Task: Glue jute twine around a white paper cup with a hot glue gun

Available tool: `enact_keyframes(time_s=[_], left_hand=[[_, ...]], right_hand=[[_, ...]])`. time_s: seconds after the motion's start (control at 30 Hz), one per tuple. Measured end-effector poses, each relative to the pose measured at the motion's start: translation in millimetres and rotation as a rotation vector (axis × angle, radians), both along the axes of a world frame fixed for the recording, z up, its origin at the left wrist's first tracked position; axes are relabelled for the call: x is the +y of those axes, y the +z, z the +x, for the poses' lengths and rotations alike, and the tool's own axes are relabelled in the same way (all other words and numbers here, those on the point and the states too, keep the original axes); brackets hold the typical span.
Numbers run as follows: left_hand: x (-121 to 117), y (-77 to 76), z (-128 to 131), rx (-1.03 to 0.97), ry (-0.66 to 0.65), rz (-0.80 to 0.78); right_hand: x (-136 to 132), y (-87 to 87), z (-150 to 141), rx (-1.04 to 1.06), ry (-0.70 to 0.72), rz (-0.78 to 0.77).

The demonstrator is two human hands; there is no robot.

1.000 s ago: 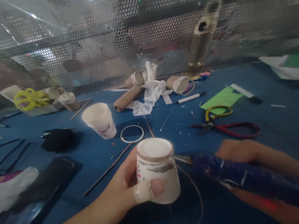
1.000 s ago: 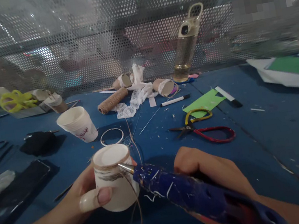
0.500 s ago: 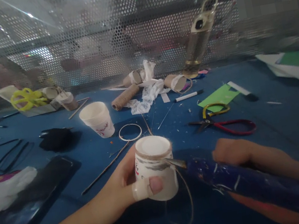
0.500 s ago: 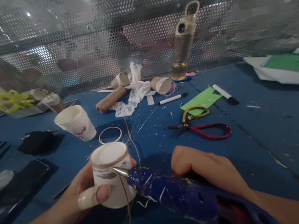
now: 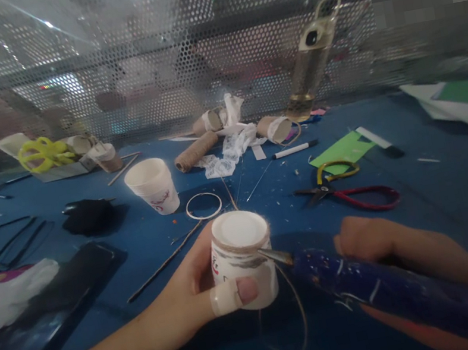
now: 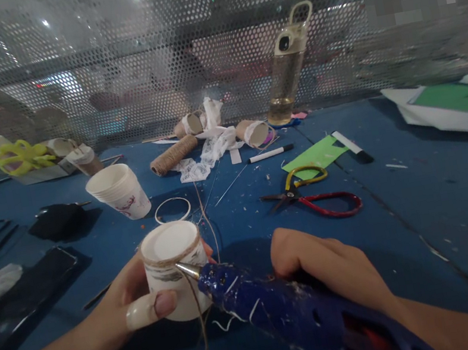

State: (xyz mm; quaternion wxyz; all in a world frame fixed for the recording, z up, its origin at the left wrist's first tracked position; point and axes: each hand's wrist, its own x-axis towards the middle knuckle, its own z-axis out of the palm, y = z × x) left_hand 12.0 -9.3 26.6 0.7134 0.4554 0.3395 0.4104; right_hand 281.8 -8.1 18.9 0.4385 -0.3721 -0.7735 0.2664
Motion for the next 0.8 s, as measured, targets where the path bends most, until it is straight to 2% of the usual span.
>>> enact_keyframes(time_s=[0.13, 0.27, 0.53, 0.8], left_hand=[[0.6, -2.2, -2.6, 0.038, -0.001, 0.003], [0.9, -5.3, -5.3, 0.056, -0.014, 0.010], [1.3, -6.5, -6.0, 0.065, -0.035, 0.035], [-0.9, -3.1, -4.6, 0.046, -0.023, 0.002]], right_hand=[[-2.3, -1.7, -1.8, -0.017, -0.004, 0.064], [-2.4, -3.0, -3.7, 0.016, -0.033, 0.055], [0.9, -3.5, 6.7, -0.101, 0.046, 0.056], [-3.3, -3.4, -2.6, -0.075, -0.039, 0.110]])
